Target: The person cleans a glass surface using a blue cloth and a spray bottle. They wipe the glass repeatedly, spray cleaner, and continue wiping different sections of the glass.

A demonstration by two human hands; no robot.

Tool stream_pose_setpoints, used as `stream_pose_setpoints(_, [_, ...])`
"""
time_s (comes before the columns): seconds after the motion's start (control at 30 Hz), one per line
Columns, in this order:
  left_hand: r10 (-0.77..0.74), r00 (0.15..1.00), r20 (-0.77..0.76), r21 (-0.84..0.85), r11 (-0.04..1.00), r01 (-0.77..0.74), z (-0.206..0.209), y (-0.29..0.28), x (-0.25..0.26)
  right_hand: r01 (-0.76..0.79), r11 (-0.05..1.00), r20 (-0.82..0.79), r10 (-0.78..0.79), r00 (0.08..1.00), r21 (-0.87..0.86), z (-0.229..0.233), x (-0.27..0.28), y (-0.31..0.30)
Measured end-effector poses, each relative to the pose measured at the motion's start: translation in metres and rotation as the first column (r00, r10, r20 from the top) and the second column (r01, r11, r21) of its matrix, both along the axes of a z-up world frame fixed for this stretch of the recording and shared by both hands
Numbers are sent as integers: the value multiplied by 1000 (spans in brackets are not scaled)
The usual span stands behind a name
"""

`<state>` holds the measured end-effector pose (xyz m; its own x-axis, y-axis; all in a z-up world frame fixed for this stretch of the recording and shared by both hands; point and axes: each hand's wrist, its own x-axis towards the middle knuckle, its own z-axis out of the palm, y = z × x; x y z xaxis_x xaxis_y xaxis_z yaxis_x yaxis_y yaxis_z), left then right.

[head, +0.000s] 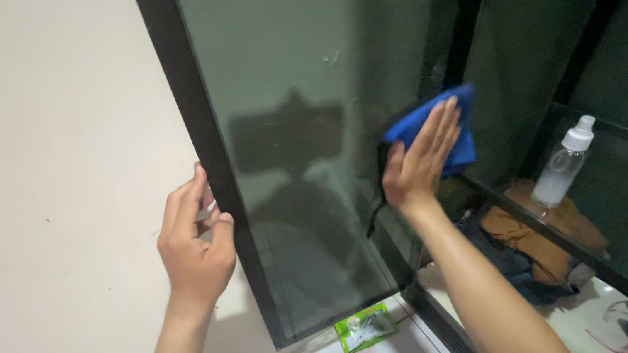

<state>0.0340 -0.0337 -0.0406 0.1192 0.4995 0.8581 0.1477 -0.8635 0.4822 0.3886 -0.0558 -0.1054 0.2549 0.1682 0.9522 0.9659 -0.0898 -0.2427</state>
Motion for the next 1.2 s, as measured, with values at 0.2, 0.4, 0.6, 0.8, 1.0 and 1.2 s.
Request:
stream_pose_setpoints(0.2, [-54,999,-1,-36,998,54,-5,-1,1,-39,991,36,44,998,-130,-77,4,-16])
stream_pose_setpoints(0.4, [-73,997,25,-73,994,75,-1,-4,0,-29,997,67,34,997,-67,-13,2,-6])
stream_pose_setpoints(0.6, [1,1000,-30,-143,990,-5,12,-5,-4,27,998,187,-15,982,-60,111,29,0])
stream_pose_setpoints(0.8, [-44,999,-15,-175,984,40,31,-11,-9,-41,997,268,21,963,69,188,50,7])
stream_pose_setpoints(1.0, [-49,999,-24,-181,983,43,44,-17,-13,123,991,190,-129,973,46,215,46,21])
stream_pose_setpoints(1.2, [-87,996,-4,-209,974,84,46,-10,-17,104,995,240,-102,966,2,222,-29,29])
